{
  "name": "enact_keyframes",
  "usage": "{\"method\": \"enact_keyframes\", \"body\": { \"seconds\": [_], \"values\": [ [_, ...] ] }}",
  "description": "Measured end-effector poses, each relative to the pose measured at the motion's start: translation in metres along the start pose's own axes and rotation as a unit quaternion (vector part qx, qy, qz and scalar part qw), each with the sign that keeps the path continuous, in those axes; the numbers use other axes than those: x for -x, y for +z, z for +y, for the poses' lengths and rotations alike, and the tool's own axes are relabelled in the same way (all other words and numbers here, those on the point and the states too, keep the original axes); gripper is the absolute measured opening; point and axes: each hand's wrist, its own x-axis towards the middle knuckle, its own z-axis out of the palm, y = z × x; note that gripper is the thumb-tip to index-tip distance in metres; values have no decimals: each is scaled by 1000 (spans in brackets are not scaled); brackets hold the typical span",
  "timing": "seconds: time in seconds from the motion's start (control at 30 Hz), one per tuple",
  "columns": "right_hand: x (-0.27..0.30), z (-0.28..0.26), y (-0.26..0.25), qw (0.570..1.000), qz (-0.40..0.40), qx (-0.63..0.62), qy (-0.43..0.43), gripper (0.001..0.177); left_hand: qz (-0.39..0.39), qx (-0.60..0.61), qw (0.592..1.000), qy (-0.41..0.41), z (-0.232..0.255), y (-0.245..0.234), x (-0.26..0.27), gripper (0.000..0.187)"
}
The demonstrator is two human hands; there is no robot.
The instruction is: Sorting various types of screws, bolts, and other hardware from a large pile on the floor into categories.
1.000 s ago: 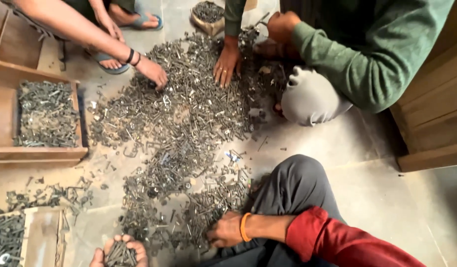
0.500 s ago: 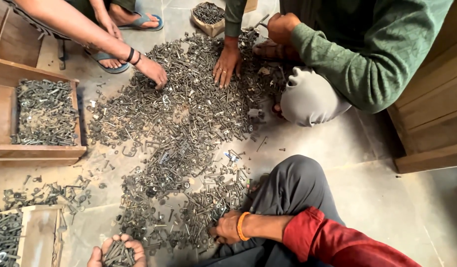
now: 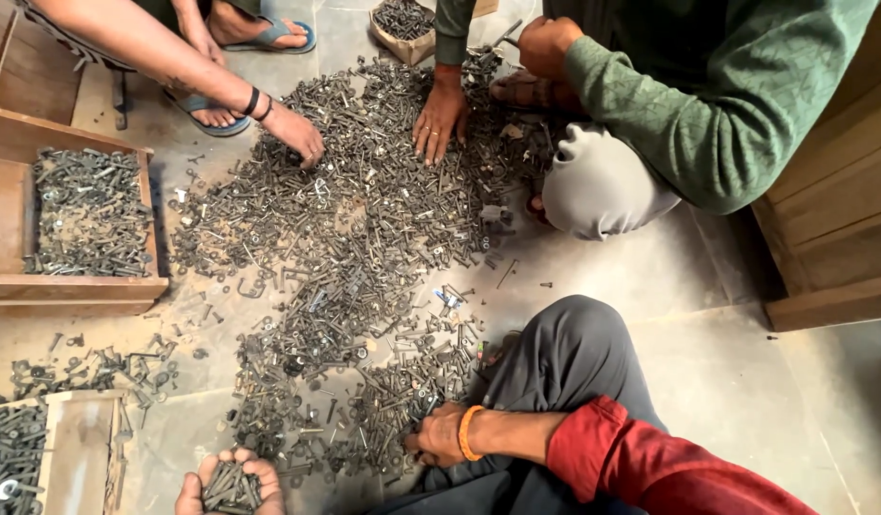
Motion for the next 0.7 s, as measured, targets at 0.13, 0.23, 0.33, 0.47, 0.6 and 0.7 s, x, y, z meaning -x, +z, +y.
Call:
{"method": "enact_keyframes", "body": {
  "seconds": [0.13,0.23,0.33,0.47,0.6,0.7],
  "values": [
    [0,-1,-1,1000,-6,5,5,38,-20,7,1000,8,-1,3,5,34],
    [-1,1,2,1000,-4,7,4,38,-8,6,1000,13,-2,10,8,32],
    [-1,1,2,1000,3,10,1,38,-13,11,1000,19,-3,10,9,31],
    [-2,2,5,1000,4,6,0,37,-28,28,999,-3,-4,10,10,29],
    [-3,2,4,1000,11,9,-6,36,5,24,1000,7,-5,23,17,30],
    [-2,0,6,1000,1,14,0,35,31,19,999,11,-5,31,24,31]
  ]
}}
